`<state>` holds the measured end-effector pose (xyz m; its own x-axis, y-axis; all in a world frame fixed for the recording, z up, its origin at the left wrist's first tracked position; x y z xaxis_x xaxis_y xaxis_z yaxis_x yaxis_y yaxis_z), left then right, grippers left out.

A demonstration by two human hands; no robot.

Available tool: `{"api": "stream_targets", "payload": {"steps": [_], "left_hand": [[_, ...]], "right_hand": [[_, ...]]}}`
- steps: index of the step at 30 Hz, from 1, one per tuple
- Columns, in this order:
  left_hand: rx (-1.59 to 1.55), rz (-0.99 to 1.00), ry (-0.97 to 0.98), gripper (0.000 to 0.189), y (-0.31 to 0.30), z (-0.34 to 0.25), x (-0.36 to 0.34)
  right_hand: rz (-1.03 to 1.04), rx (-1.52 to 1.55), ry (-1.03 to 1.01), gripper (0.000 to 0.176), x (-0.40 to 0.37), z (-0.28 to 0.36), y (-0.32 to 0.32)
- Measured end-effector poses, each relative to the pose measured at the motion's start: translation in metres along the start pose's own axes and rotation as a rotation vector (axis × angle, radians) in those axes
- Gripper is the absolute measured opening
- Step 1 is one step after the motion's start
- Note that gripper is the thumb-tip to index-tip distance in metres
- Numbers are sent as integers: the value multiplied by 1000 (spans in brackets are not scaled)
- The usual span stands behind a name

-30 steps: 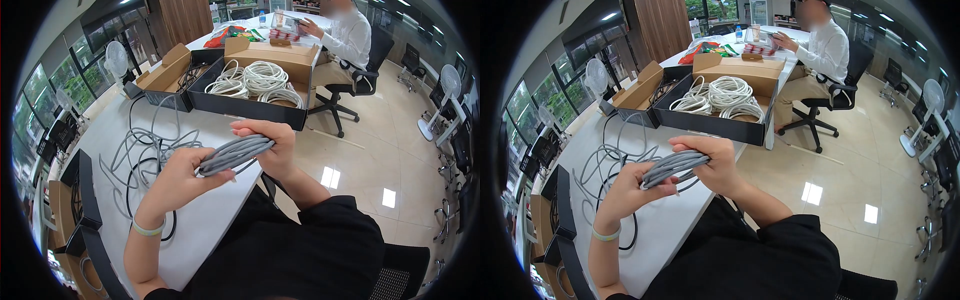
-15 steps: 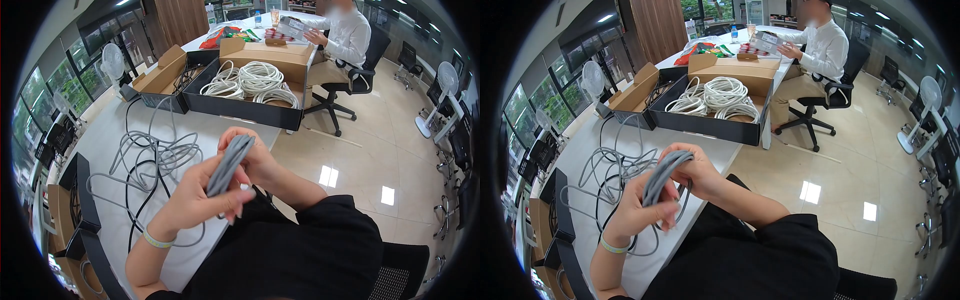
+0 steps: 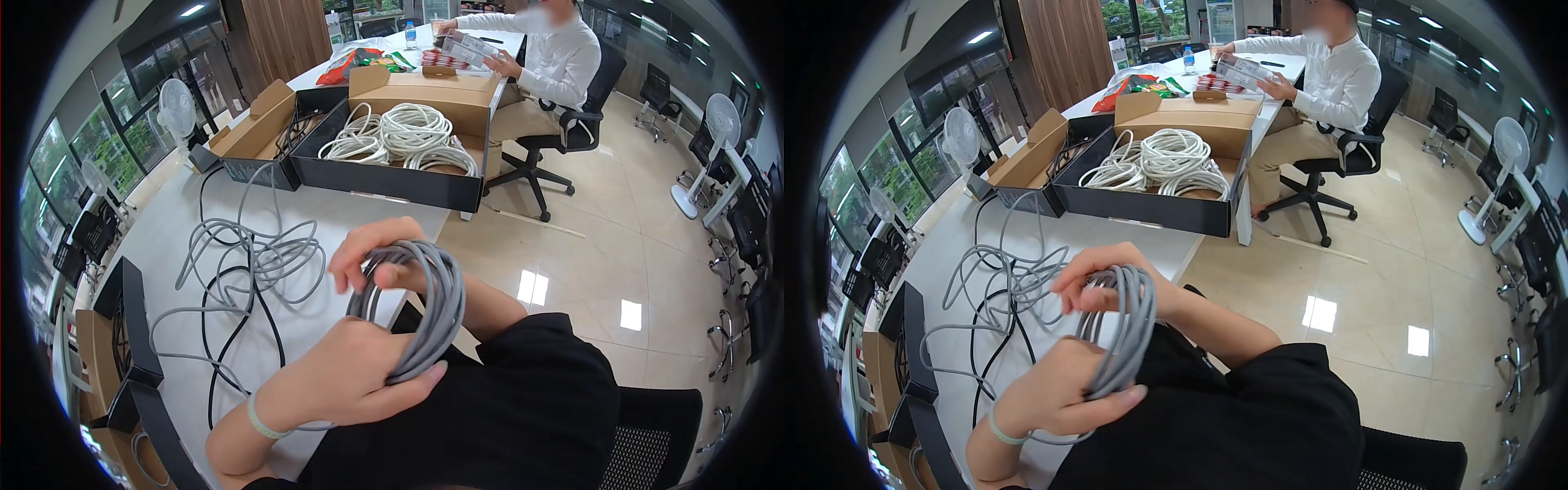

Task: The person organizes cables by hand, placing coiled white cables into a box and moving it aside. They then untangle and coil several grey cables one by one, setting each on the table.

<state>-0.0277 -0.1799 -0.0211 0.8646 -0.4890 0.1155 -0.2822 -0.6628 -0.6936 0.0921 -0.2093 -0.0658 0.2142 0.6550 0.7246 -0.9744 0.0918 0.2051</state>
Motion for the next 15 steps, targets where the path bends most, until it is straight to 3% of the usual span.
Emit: {"api": "stream_targets", "payload": {"steps": [2,4,6,7,10,13,15], "left_hand": [[15,-18,-24,30,-12,-11,-5],[29,-38,-51,29,-16,-11,-8],[213,7,-37,27,-14,-9,-9],[212,6,-36,27,-14,-9,-9],[237,22,-52,25,-14,-11,-12],[435,10,-116,23,-16,-15,-15],[761,-203,-30,22,-19,-21,-15]], "right_hand": [[78,-389,-339,28,4,24,4],[67,-363,-390,22,0,37,5],[193,-582,-433,18,-8,46,16],[159,-730,-597,23,-9,52,27],[228,-860,-507,27,-19,56,32],[308,-802,-379,30,-16,55,30],[373,-790,-281,30,-16,51,27]]}}
Point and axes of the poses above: each hand's wrist, its own x-axis towards the middle knuckle, its own y-axis out of the palm, z = x × y, the point moved 4 cm from there along x, towards the middle knuckle, and after that the axes turned 1 degree about x, right-handed, at the moved point
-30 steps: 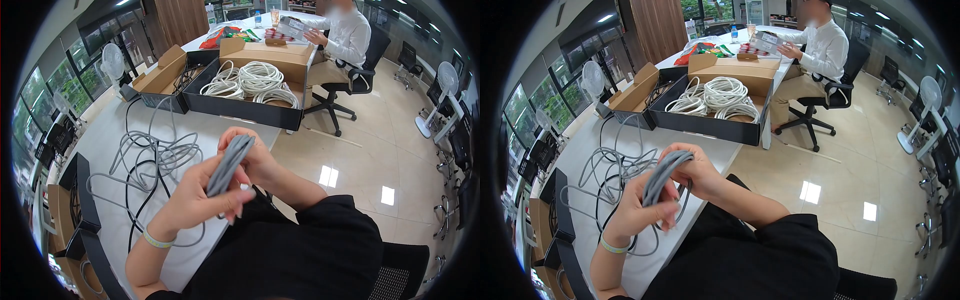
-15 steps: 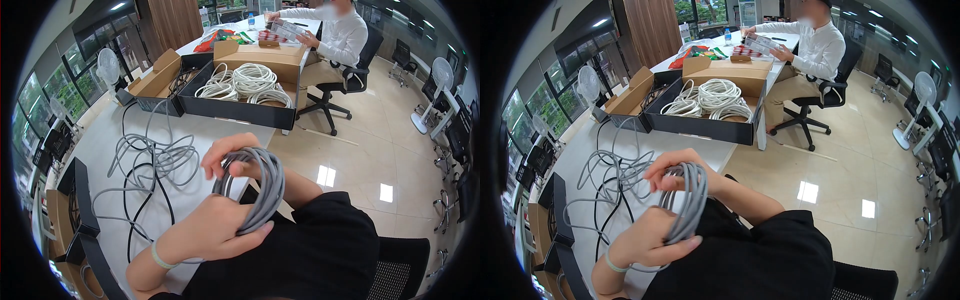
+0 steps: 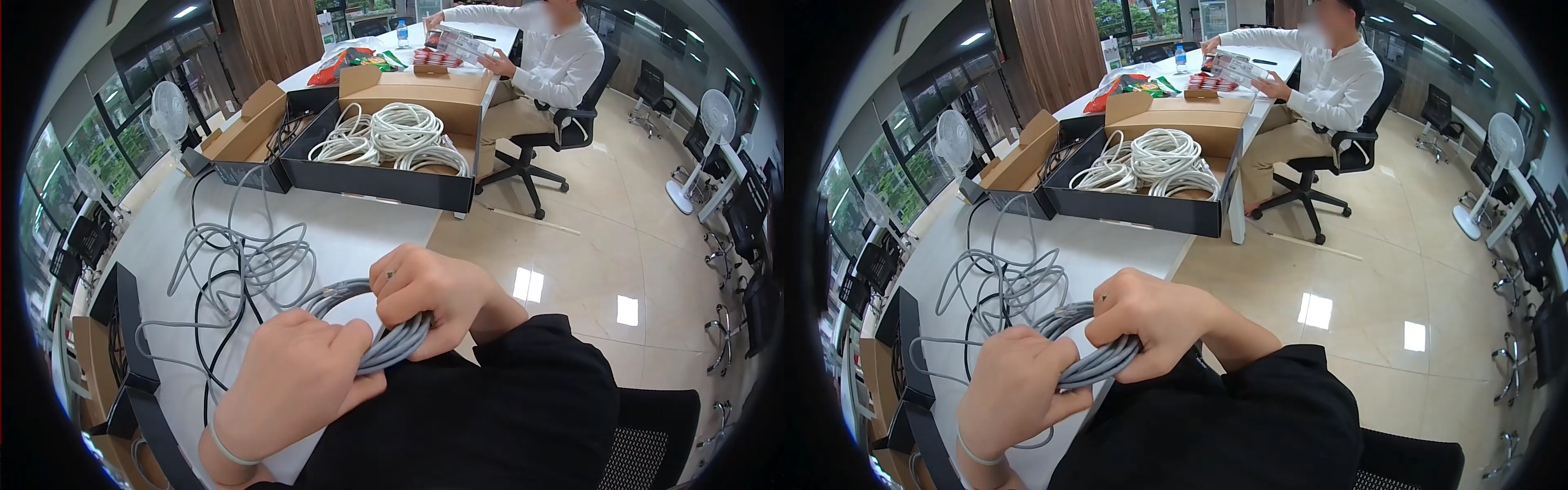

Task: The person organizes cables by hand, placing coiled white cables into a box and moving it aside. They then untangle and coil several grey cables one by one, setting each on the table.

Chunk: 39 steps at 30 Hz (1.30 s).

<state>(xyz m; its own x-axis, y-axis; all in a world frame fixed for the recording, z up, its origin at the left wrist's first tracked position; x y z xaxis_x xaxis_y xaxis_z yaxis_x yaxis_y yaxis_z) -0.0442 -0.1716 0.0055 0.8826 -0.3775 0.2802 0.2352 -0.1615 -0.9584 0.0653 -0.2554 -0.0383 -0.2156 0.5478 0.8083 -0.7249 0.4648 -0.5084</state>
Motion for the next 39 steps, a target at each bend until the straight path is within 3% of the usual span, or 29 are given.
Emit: {"api": "stream_targets", "payload": {"steps": [2,6,8,10,12,16,18,19,21,22,24,27,31,35,37,38,39], "left_hand": [[80,-26,6,22,5,0,-1],[285,-168,39,24,11,-2,0],[292,-279,72,23,1,-2,1],[296,-389,108,23,-3,-2,1],[260,-664,149,21,-6,0,-2],[48,-774,138,25,-5,13,4],[-119,-836,109,32,-4,21,3],[-119,-840,106,32,-4,20,4],[-424,-799,10,31,-3,25,6],[-424,-800,7,31,-8,26,4],[-352,-531,-37,26,-12,29,5],[-310,-424,24,13,-16,30,3],[-314,-435,2,10,-16,34,3],[-375,-494,-71,10,-10,43,0],[-146,-550,-76,8,-12,39,0],[-52,-524,-105,9,-12,40,0],[-44,-524,-106,9,-11,41,-1]], "right_hand": [[124,121,94,29,-4,-8,6],[191,84,156,28,-8,-6,10],[-42,142,33,31,-1,-3,4],[-108,185,-11,32,0,-7,9],[-179,269,-82,34,1,-6,9],[-258,402,-111,32,5,-1,7],[-310,692,-211,29,5,1,5],[-306,694,-209,29,3,-1,6],[-383,774,-137,25,-3,-8,8],[-396,908,-90,23,-5,-8,9],[-364,975,-86,23,-2,-8,9],[-333,1105,-90,25,0,-12,13],[-331,1262,-77,28,1,-23,23],[-372,1087,-47,31,1,-32,26],[-462,982,94,26,-10,-46,25],[-488,970,223,14,-12,-49,21],[-485,974,216,14,-8,-50,17]]}}
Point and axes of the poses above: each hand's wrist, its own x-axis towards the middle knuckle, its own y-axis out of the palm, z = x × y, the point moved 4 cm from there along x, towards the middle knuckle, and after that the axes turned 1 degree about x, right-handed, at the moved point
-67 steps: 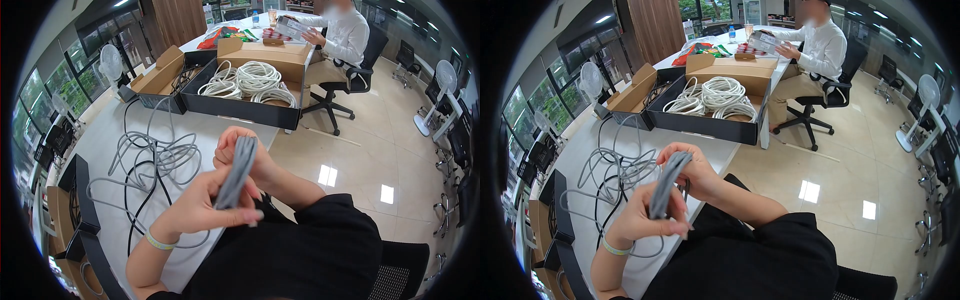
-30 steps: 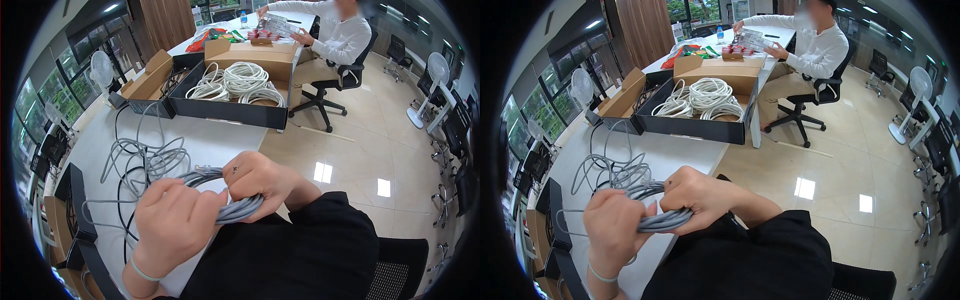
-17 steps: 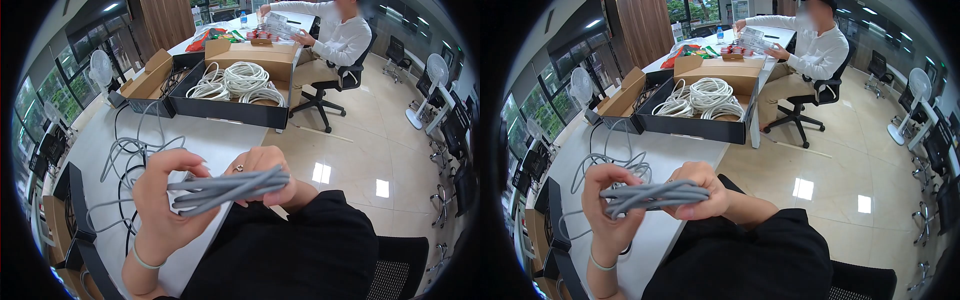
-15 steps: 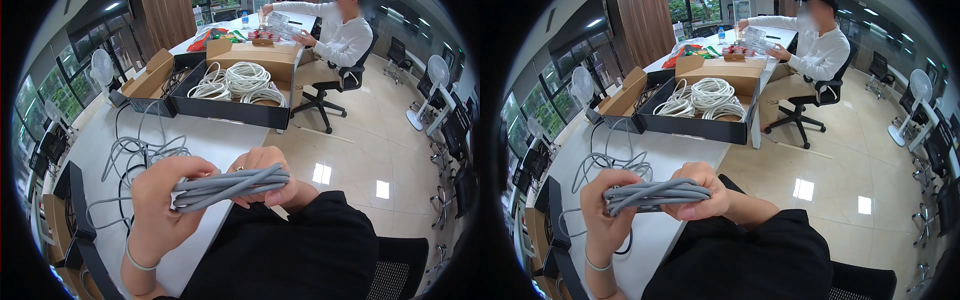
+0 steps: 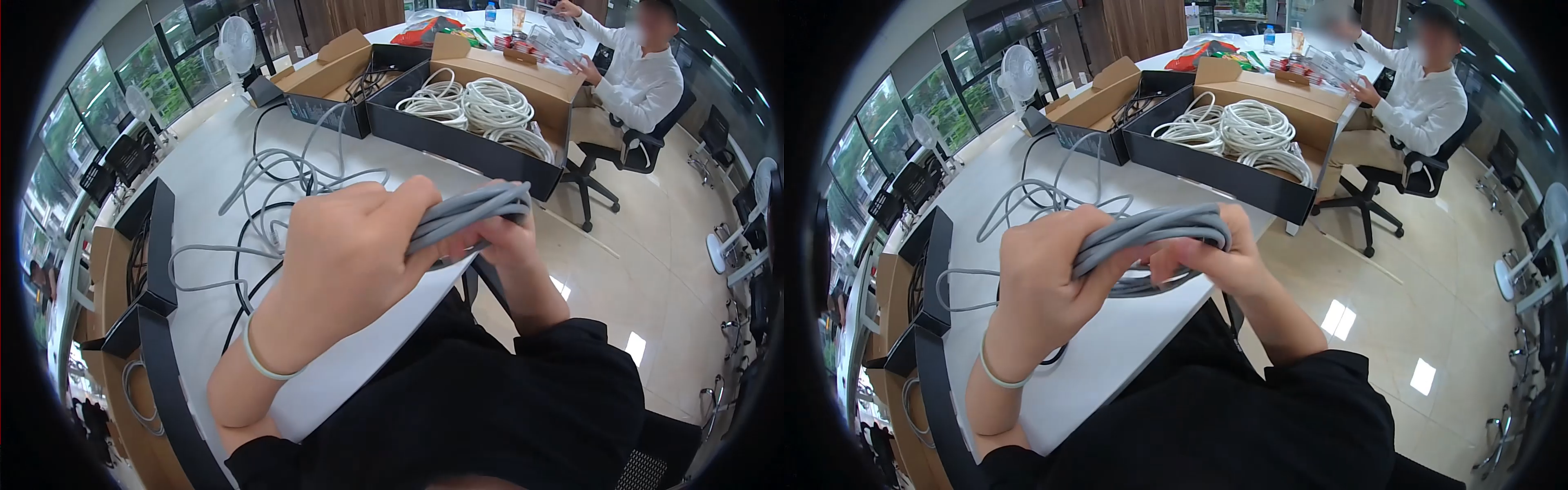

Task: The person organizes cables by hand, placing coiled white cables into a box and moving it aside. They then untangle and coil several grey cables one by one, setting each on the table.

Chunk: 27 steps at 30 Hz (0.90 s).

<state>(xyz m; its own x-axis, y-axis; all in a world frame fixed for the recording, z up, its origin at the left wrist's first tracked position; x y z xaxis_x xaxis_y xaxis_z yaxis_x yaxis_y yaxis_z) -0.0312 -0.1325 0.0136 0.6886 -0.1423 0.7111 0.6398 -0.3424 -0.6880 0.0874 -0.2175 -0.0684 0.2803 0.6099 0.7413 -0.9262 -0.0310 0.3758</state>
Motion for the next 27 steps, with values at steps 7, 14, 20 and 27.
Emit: {"api": "stream_targets", "payload": {"steps": [7,14,20,27], "left_hand": [[350,115,-20,18,19,11,-2],[100,-54,-33,48,16,-4,2],[-59,105,2,69,31,9,0],[123,485,-233,38,6,-6,-12]], "right_hand": [[-269,-643,5,14,1,17,2],[-351,-307,-104,20,-2,21,-16],[-520,125,-148,6,-1,38,-17],[-452,-106,-199,15,-3,35,-17]]}}
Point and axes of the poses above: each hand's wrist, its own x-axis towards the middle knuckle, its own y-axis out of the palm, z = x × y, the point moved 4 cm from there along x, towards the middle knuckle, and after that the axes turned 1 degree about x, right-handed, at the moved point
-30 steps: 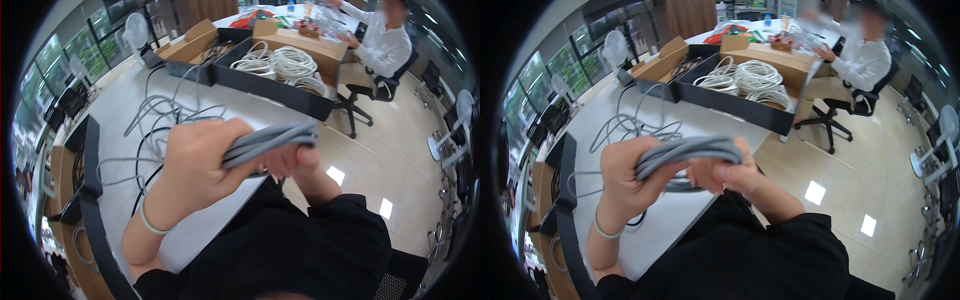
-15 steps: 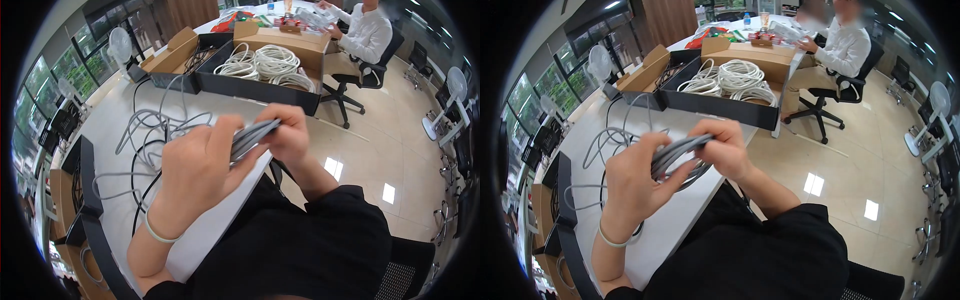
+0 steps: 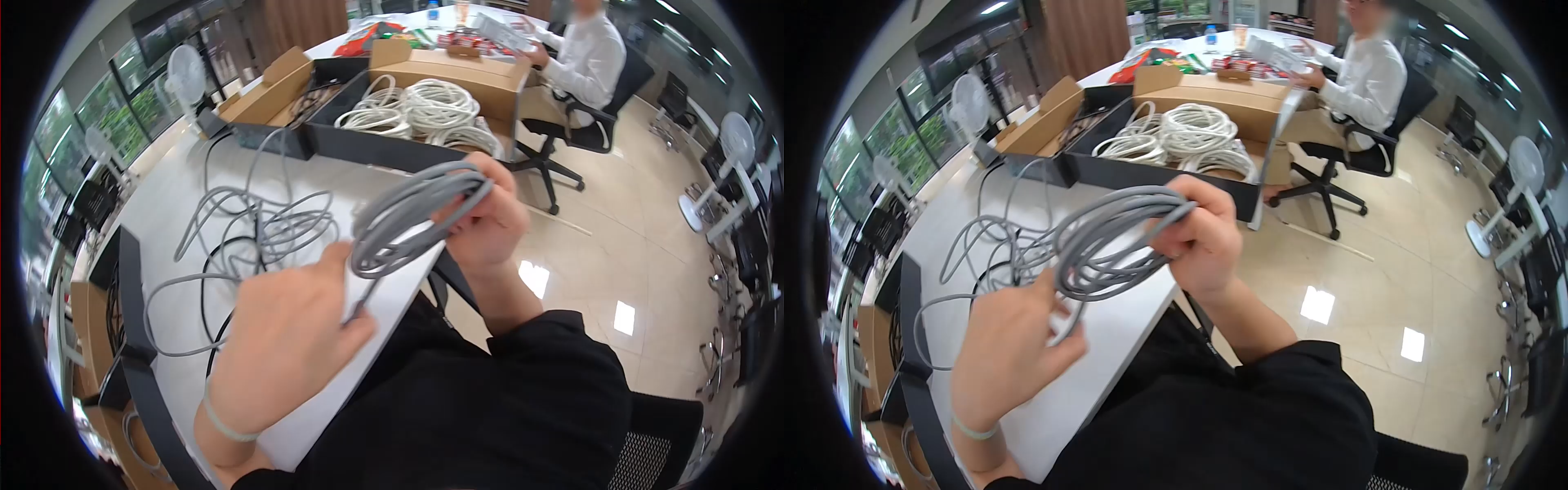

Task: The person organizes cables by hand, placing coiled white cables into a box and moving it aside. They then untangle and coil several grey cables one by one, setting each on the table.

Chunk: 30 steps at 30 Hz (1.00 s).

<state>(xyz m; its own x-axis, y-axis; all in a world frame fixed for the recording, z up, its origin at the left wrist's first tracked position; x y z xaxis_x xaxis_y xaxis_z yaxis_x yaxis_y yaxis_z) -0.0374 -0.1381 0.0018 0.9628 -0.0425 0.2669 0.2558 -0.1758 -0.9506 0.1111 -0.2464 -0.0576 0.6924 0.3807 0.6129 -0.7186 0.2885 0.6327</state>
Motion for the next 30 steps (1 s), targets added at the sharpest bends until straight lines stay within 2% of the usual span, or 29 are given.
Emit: {"api": "stream_targets", "payload": {"steps": [1,2,4,5,7,9,11,12,13,15,16,17,19,20,21,22,23,25,26,27,29,30], "left_hand": [[43,113,-37,29,-1,2,-2],[32,100,2,29,-8,-2,-3],[-74,-100,-10,14,-24,-6,-4],[-79,-98,3,14,-26,-7,-3],[-164,-296,-64,19,-38,-2,-7],[-217,-290,-60,23,-38,2,-1],[-487,-488,-47,17,-22,8,10],[-514,-380,-68,22,-11,11,15],[-516,-385,-68,22,-3,11,20],[-506,-447,90,26,5,0,25],[-493,-345,116,35,5,-1,24],[-496,-347,113,35,7,-2,23],[-770,-435,79,45,11,-1,21],[-770,-431,80,45,13,0,21],[-883,-321,76,52,18,1,22],[-993,-208,70,59,22,1,23],[-991,-207,70,59,26,5,23],[-774,-98,312,66,29,-3,24],[-803,-154,271,58,28,-8,22],[-805,-156,271,58,28,-9,22],[-619,-266,255,39,27,-10,20],[-723,-343,195,20,26,-10,19]], "right_hand": [[-38,-68,14,13,1,3,0],[-17,-42,73,12,2,2,0],[58,-27,172,11,8,1,-6],[105,-25,221,10,7,-2,-7],[114,-7,265,12,5,-2,-3],[185,168,276,13,3,-2,4],[125,118,243,15,3,0,2],[47,129,199,16,6,3,-3],[-27,140,156,16,9,5,-7],[20,127,136,17,13,6,-10],[-18,169,118,17,10,8,-8],[-59,209,100,17,7,10,-7],[-102,243,111,17,0,7,-2],[-136,292,118,17,-3,4,1],[-168,342,125,16,-5,0,2],[-39,333,63,15,-4,-3,0],[-39,334,61,15,-5,-4,-1],[-40,316,28,16,-7,-4,-2],[27,346,11,18,-7,-7,-5],[28,344,13,18,-9,-6,-3],[-42,333,104,19,-17,-5,6],[-80,336,142,20,-22,-4,12]]}}
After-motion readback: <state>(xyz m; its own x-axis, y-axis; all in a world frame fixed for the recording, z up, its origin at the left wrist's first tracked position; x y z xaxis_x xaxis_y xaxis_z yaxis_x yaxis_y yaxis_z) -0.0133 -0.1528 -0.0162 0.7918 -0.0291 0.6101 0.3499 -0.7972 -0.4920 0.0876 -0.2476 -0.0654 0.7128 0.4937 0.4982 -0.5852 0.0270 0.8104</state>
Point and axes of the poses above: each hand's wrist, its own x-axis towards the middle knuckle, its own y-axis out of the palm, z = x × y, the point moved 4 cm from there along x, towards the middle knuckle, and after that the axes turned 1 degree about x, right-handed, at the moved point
